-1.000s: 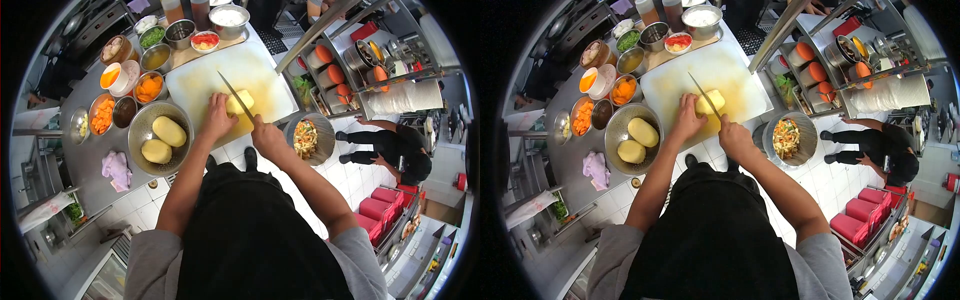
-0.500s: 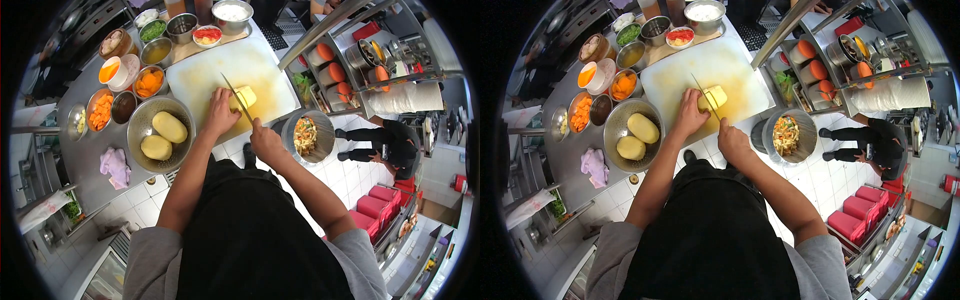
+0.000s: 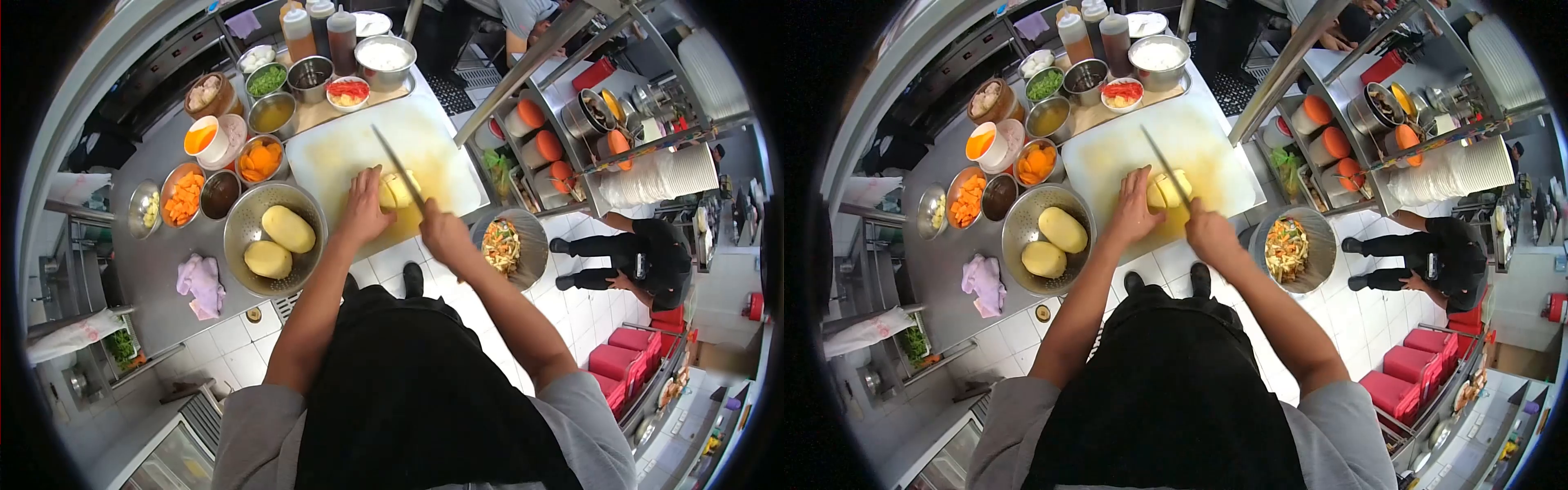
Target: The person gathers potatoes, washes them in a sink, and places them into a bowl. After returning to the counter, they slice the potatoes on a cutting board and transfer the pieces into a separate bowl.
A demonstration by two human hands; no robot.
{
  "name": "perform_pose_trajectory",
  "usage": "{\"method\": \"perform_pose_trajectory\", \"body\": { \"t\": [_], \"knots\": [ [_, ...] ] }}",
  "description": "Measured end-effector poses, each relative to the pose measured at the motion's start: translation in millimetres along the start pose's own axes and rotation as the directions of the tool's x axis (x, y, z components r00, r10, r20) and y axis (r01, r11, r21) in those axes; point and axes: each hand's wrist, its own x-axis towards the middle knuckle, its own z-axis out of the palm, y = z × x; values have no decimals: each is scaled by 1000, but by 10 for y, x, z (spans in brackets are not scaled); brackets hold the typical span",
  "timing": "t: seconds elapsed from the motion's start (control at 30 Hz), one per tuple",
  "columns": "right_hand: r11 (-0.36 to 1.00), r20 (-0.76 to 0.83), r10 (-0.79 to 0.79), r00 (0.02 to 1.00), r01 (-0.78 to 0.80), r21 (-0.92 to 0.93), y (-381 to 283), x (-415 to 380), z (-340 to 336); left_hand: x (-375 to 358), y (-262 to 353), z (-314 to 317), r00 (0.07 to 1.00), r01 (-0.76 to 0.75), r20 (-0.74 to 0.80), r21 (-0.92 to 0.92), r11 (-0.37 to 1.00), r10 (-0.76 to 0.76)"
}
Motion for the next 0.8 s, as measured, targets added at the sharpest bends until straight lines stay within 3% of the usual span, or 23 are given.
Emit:
{"method": "perform_pose_trajectory", "body": {
  "t": [0.07, 0.17, 0.23, 0.3, 0.33, 0.37, 0.4, 0.47, 0.5, 0.57, 0.7, 0.8],
  "knots": [
    [995, -154, -95, 983, 88, -51, 276, 206, -95, 11, -2, 58, 998, 8, 54, 79, 997, -12],
    [974, -207, -147, 967, 105, -201, 532, 611, -120, -41, 140, 95, 998, -51, -23, 156, 986, 55],
    [977, -189, -138, 972, 103, -186, 613, 812, -97, -302, 313, 129, 981, 24, -194, 75, 997, -9],
    [981, -164, -124, 979, 96, -170, 663, 909, -121, -732, 317, 327, 974, 172, -101, -264, 949, -204],
    [974, -229, -157, 961, 112, -197, 677, 893, -137, -923, 340, 410, 946, 307, 96, -571, 761, -310],
    [966, -292, -192, 937, 128, -226, 661, 879, -148, -1098, 364, 503, 893, 435, 304, -775, 458, -332],
    [963, -283, -211, 936, 149, -226, 609, 862, -140, -1254, 373, 658, 865, 456, 432, -889, 43, -257],
    [802, -389, -547, 741, 598, 11, 481, 779, -97, -1364, 420, 772, 773, 451, 618, -693, -563, -142],
    [795, -383, -555, 738, 606, 15, 378, 773, -58, -1360, 433, 863, 775, 441, 613, -698, -565, -153],
    [592, -321, -779, 538, 800, -95, 113, 810, 26, -1294, 445, 1086, 804, 277, 572, -600, -750, -161],
    [540, -252, -828, 501, 833, -119, 104, 981, 287, -980, 454, 1427, 876, 133, 450, -574, -808, -175],
    [571, -120, -820, 560, 814, -105, 307, 790, 318, -916, 331, 1711, 944, 92, 315, -528, -844, -94]
  ]
}}
